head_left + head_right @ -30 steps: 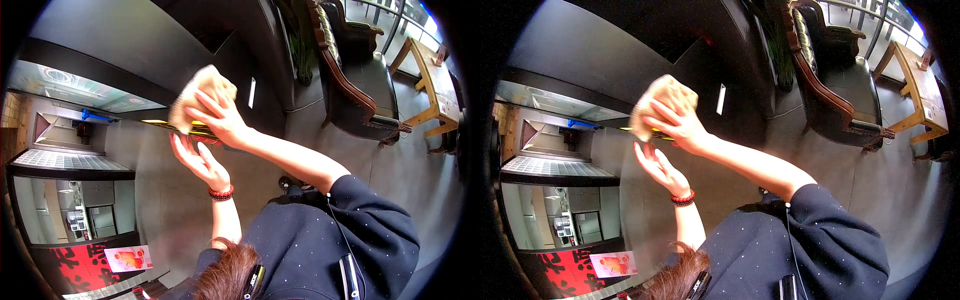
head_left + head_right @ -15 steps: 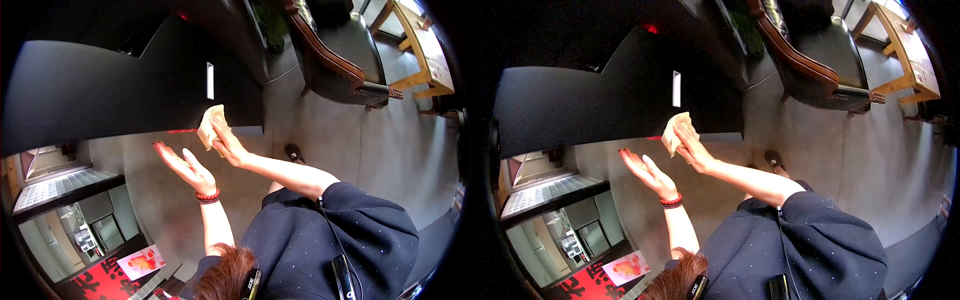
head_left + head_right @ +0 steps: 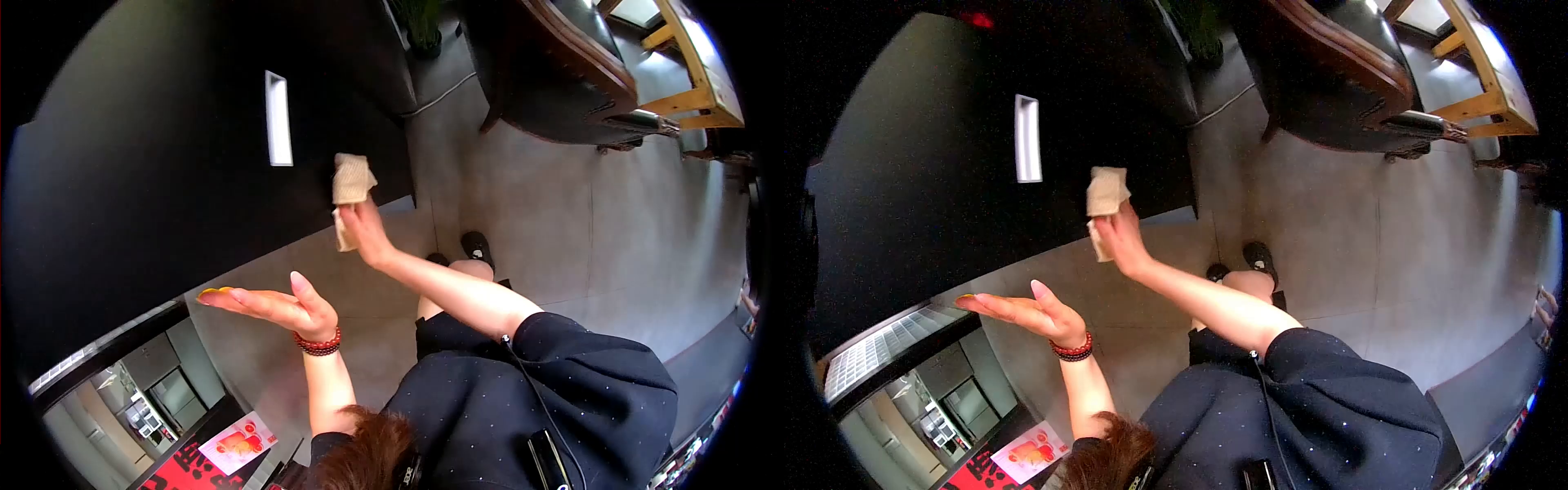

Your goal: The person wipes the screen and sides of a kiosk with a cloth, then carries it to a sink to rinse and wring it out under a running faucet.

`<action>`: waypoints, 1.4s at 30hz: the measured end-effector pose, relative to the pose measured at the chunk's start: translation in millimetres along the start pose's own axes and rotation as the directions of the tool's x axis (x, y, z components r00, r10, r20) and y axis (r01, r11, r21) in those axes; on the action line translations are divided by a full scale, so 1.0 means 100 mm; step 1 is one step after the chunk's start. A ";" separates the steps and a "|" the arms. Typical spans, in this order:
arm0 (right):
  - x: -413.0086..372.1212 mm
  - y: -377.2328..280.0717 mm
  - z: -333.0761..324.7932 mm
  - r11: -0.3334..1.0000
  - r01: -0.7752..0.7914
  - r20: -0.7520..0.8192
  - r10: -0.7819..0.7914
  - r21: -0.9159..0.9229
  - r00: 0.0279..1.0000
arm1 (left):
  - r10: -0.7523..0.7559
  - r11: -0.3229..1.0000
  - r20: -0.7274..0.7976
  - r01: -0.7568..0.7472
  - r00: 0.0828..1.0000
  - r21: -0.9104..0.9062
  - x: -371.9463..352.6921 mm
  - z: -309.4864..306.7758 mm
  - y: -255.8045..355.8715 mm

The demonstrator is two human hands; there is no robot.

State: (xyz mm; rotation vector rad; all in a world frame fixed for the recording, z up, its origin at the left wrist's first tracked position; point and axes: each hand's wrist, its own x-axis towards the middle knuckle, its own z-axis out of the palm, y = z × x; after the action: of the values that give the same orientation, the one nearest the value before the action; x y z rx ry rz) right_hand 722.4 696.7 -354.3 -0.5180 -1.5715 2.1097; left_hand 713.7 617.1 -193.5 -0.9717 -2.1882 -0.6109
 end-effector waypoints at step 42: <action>1.51 1.35 -0.24 0.799 0.576 -0.116 -0.597 -0.171 0.794 | 0.352 0.909 -0.614 -0.101 0.707 0.405 -0.15 0.88 -0.60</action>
State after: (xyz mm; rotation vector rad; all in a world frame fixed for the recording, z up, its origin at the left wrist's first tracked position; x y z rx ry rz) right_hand 592.6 768.4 -494.5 -0.1897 -1.5250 1.4614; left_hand 641.8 629.7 -272.4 -0.6693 -1.4147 -0.3580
